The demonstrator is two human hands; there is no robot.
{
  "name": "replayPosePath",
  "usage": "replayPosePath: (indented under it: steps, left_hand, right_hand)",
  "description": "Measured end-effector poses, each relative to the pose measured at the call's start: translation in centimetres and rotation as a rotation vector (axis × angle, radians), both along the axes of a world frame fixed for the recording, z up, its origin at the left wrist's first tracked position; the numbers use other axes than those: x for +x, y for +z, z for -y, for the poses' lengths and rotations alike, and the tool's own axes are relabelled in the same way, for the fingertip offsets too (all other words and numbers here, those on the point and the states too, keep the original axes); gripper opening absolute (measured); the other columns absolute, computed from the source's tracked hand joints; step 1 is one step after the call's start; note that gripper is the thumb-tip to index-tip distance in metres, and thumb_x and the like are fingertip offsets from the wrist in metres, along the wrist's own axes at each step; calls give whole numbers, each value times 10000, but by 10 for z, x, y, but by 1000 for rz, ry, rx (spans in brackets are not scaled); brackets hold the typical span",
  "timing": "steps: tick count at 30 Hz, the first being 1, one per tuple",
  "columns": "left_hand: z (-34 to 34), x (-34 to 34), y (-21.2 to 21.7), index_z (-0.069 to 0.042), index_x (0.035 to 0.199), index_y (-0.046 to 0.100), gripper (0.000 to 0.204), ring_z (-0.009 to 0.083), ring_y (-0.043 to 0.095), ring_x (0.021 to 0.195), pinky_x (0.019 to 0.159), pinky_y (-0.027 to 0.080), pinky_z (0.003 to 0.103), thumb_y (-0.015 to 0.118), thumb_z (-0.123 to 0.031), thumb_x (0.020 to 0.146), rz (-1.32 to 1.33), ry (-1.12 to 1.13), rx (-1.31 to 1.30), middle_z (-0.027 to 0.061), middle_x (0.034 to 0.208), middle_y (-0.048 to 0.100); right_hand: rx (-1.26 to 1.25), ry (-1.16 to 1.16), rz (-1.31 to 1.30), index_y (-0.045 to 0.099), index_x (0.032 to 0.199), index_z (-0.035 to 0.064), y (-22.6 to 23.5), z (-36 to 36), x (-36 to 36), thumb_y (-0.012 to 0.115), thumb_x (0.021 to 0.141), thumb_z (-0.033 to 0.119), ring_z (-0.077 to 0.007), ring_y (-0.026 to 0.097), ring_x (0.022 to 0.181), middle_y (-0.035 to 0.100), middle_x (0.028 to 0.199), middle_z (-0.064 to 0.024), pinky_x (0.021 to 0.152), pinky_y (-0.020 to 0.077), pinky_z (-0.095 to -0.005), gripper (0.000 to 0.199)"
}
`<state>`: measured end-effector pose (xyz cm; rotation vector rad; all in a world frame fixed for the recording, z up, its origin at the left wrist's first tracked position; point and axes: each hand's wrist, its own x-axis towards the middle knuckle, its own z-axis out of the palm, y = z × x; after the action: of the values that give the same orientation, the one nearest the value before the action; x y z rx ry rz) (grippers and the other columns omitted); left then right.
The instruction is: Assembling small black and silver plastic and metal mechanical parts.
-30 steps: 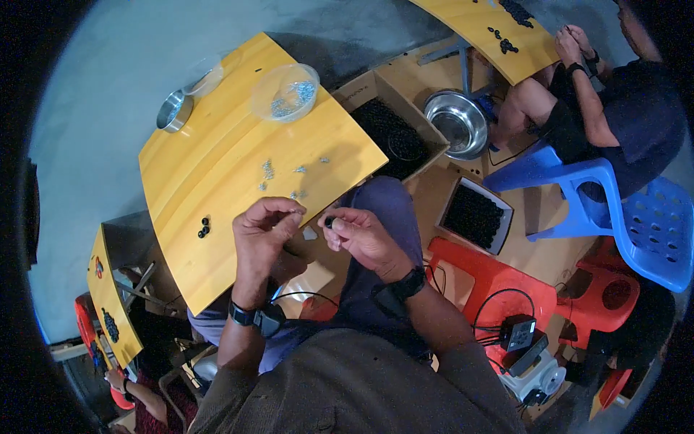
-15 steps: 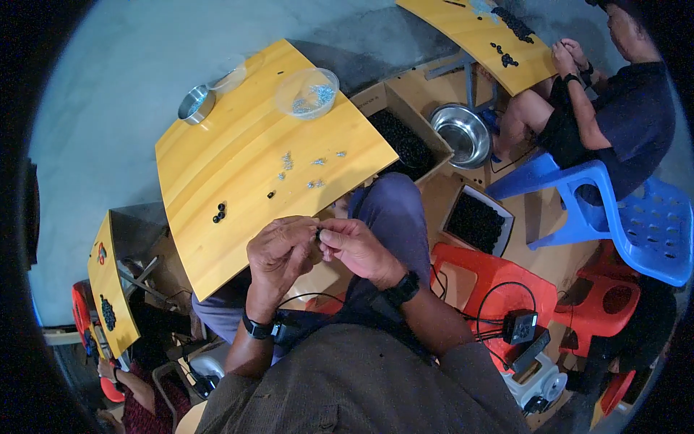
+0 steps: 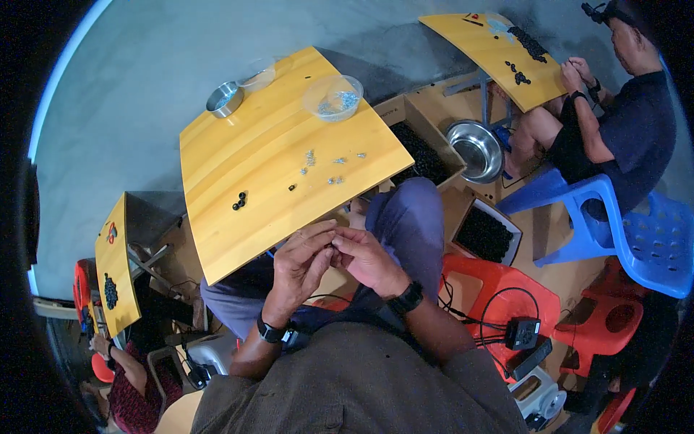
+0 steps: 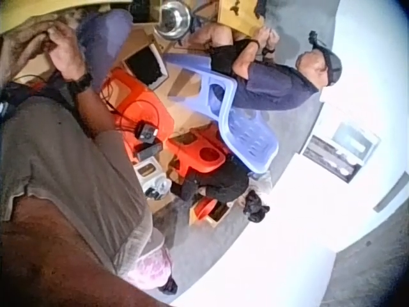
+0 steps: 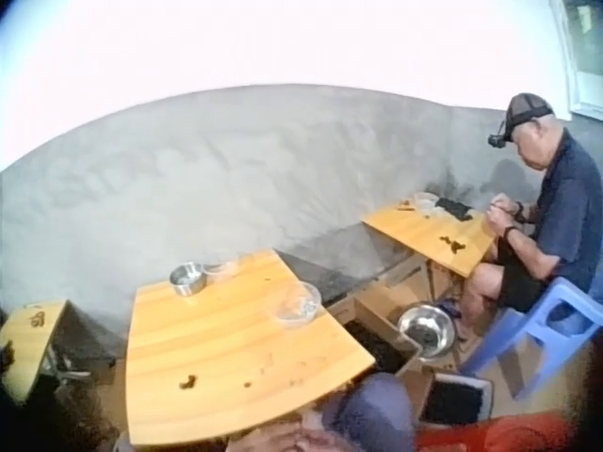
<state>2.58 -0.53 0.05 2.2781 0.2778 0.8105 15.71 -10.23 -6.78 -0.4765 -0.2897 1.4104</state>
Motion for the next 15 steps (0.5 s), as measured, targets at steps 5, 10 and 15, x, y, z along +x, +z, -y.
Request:
replayPosePath:
  steps: [5,10,15]
  left_hand:
    - [7,-14,-19,23,1133,705,221,239,648,1117,940,535,351,657,33,918,127,-19,-498,169,1329,619]
    - [-2,-21,-26,18,1144,699,233,207,650,1084,860,583,319,664,48,915,164,-70,-671,184,1290,623]
    - [-1,-18,-15,-7,1140,706,299,155,634,956,844,532,299,758,-8,845,82,16,-614,131,1205,675]
  right_hand:
    - [40,33,-48,651,1215,33,-11,-1,-5,600,1011,185,-105,623,858,682,1002,-15,773,505,-262,259]
    - [94,118,22,668,1195,53,-14,-6,-8,612,1006,210,-94,624,843,686,1007,4,764,507,-258,253]
    - [51,112,45,671,1188,59,-11,-6,-9,638,992,248,-79,610,821,680,998,25,747,499,-260,274]
